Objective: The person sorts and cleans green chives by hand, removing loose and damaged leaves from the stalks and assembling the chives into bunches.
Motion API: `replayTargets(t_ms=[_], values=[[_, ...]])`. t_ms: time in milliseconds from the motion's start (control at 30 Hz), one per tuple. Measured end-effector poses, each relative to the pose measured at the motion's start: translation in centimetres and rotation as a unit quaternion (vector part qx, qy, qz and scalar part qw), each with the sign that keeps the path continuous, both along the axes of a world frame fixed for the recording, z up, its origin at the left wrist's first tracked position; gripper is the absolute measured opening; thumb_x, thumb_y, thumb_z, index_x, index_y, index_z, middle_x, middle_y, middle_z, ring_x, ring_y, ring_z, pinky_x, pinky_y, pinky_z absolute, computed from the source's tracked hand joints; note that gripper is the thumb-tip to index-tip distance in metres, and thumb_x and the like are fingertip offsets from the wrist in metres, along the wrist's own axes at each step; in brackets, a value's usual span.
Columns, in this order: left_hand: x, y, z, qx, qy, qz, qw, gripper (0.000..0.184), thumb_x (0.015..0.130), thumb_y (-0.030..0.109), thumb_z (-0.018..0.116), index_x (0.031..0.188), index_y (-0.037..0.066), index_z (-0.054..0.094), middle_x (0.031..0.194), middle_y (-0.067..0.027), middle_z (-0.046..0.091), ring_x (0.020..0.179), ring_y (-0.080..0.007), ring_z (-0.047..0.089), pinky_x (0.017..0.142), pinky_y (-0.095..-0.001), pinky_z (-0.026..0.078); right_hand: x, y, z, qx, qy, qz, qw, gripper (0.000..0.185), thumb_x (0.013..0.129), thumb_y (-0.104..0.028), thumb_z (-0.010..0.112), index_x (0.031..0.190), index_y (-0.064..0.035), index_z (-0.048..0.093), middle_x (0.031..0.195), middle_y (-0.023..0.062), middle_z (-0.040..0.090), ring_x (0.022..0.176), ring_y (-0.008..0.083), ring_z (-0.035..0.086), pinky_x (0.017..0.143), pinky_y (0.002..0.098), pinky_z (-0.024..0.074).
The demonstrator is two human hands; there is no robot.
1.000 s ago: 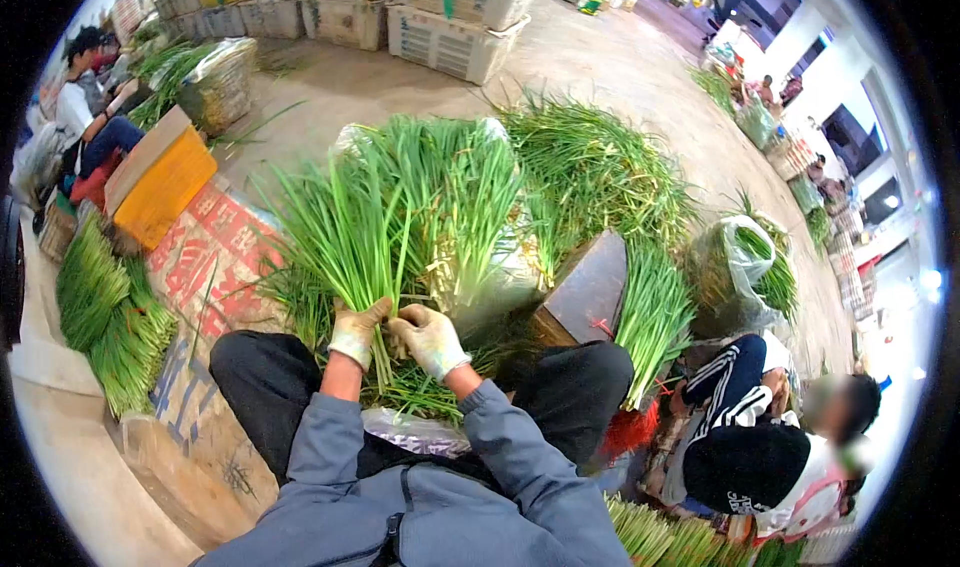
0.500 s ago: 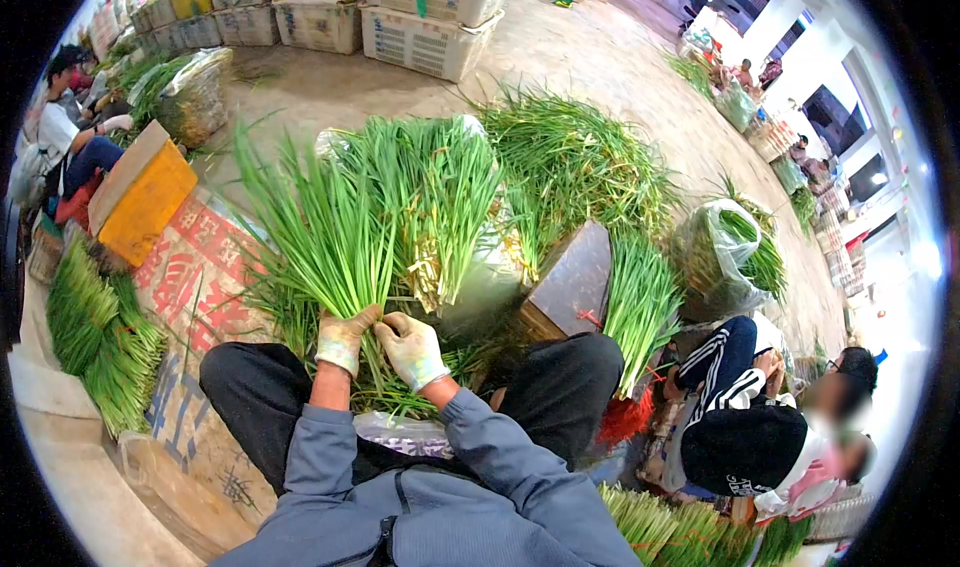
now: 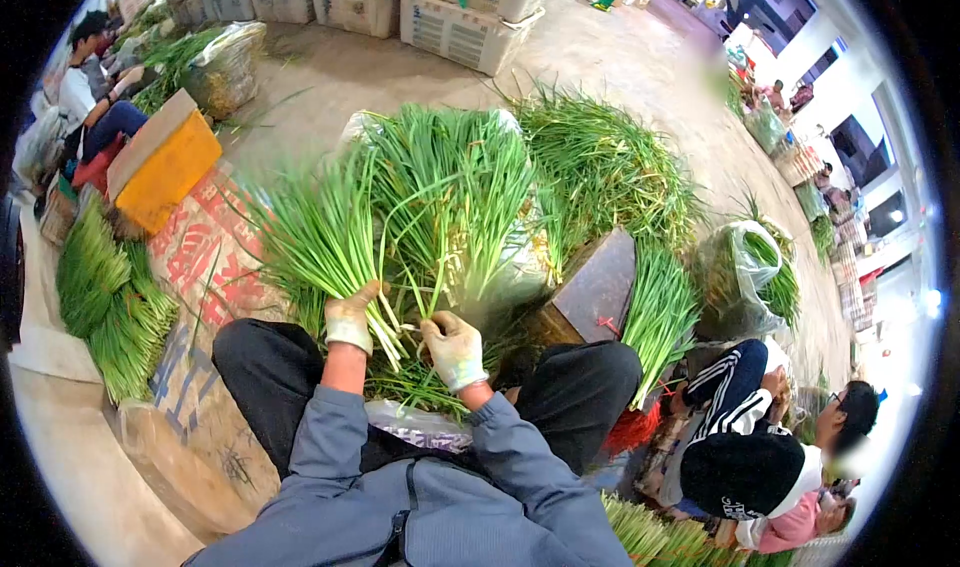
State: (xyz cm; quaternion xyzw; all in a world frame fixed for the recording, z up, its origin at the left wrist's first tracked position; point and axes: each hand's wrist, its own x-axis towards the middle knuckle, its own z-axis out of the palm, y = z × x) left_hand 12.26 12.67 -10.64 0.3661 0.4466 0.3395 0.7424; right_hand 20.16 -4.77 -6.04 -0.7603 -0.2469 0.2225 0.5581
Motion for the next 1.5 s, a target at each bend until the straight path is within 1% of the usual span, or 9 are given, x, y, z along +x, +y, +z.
replayTargets(t_ms=[200,333,533,600,700,800,900,1167,1500], values=[[-0.9,-0.2,5.4,-0.050,-0.207,0.023,0.977,0.035,0.078,0.002,0.081,0.108,-0.005,0.064,0.095,-0.0172,0.071,0.081,-0.0278,0.072,0.068,-0.0365,0.062,-0.3,-8.4,-5.9,-0.463,-0.158,0.530,0.693,0.034,0.084,-0.033,0.063,0.094,-0.0025,0.073,0.090,0.0210,0.071,0.081,0.0405,0.067,0.078,0.0478,0.0538],[-1.0,-2.0,6.8,-0.023,-0.250,-0.023,0.968,0.037,0.077,0.004,0.083,0.107,-0.005,0.064,0.094,-0.0166,0.071,0.079,-0.0258,0.071,0.068,-0.0349,0.062,-0.2,-6.1,3.7,-0.227,-0.148,0.156,0.950,0.032,0.089,-0.033,0.066,0.100,-0.0033,0.071,0.100,0.0187,0.071,0.092,0.0373,0.068,0.080,0.0414,0.0538],[0.0,-3.5,2.5,0.156,-0.211,-0.339,0.903,0.054,0.097,0.029,0.061,0.147,0.016,0.045,0.145,-0.0119,0.051,0.126,-0.0300,0.055,0.106,-0.0409,0.049,-0.1,-3.6,13.6,-0.055,-0.152,0.101,0.982,0.110,0.071,-0.038,0.085,0.150,0.0072,0.023,0.133,0.0333,0.052,0.122,0.0401,0.056,0.103,0.0383,0.0457],[1.2,-9.2,7.6,-0.238,-0.356,-0.261,0.865,0.067,0.101,0.053,0.037,0.154,0.012,0.028,0.158,-0.0126,0.033,0.143,-0.0307,0.034,0.120,-0.0473,0.028,-0.1,-3.5,12.2,0.052,-0.079,-0.003,0.996,0.118,0.067,-0.039,0.086,0.150,0.0105,0.017,0.130,0.0369,0.052,0.122,0.0402,0.056,0.104,0.0378,0.0450],[3.6,-13.1,7.6,-0.079,-0.270,-0.410,0.868,0.059,0.098,0.031,0.053,0.149,0.008,0.033,0.150,-0.0152,0.042,0.135,-0.0288,0.045,0.112,-0.0420,0.038,1.6,-5.6,9.5,0.153,-0.153,-0.168,0.962,0.096,0.073,-0.028,0.082,0.145,0.0075,0.029,0.122,0.0290,0.060,0.114,0.0375,0.061,0.098,0.0391,0.0484],[3.3,-20.1,14.6,0.630,0.063,-0.354,0.689,0.066,0.074,0.013,0.079,0.130,0.002,0.045,0.100,-0.0220,0.068,0.089,-0.0350,0.070,0.083,-0.0432,0.054,4.4,-10.9,9.7,0.266,-0.008,-0.189,0.945,0.068,0.077,-0.017,0.075,0.134,0.0031,0.043,0.117,0.0192,0.065,0.104,0.0284,0.065,0.092,0.0386,0.0521],[4.2,-23.2,13.4,0.521,0.126,-0.456,0.711,0.040,0.076,0.010,0.076,0.110,0.003,0.057,0.088,-0.0149,0.068,0.078,-0.0274,0.070,0.073,-0.0372,0.055,8.1,-16.4,10.1,0.315,-0.014,-0.259,0.913,0.049,0.083,-0.009,0.074,0.124,0.0021,0.050,0.101,0.0093,0.065,0.087,0.0159,0.065,0.079,0.0308,0.0558],[13.2,-32.5,14.9,0.430,0.036,-0.609,0.665,0.084,0.073,0.017,0.080,0.144,0.001,0.038,0.122,-0.0180,0.062,0.107,-0.0235,0.064,0.091,-0.0333,0.052,17.2,-27.9,10.0,0.302,0.055,-0.341,0.889,0.039,0.077,-0.004,0.072,0.113,-0.0014,0.058,0.090,0.0089,0.065,0.073,0.0199,0.065,0.064,0.0340,0.0571],[29.9,-38.6,1.7,0.219,0.149,-0.635,0.726,0.101,0.080,0.053,0.075,0.148,-0.007,0.032,0.143,-0.0271,0.049,0.129,-0.0331,0.053,0.105,-0.0377,0.044,29.5,-38.7,-3.8,-0.349,-0.014,-0.346,0.871,0.095,0.070,-0.024,0.081,0.144,0.0096,0.031,0.117,0.0313,0.064,0.108,0.0393,0.065,0.093,0.0392,0.0542]])
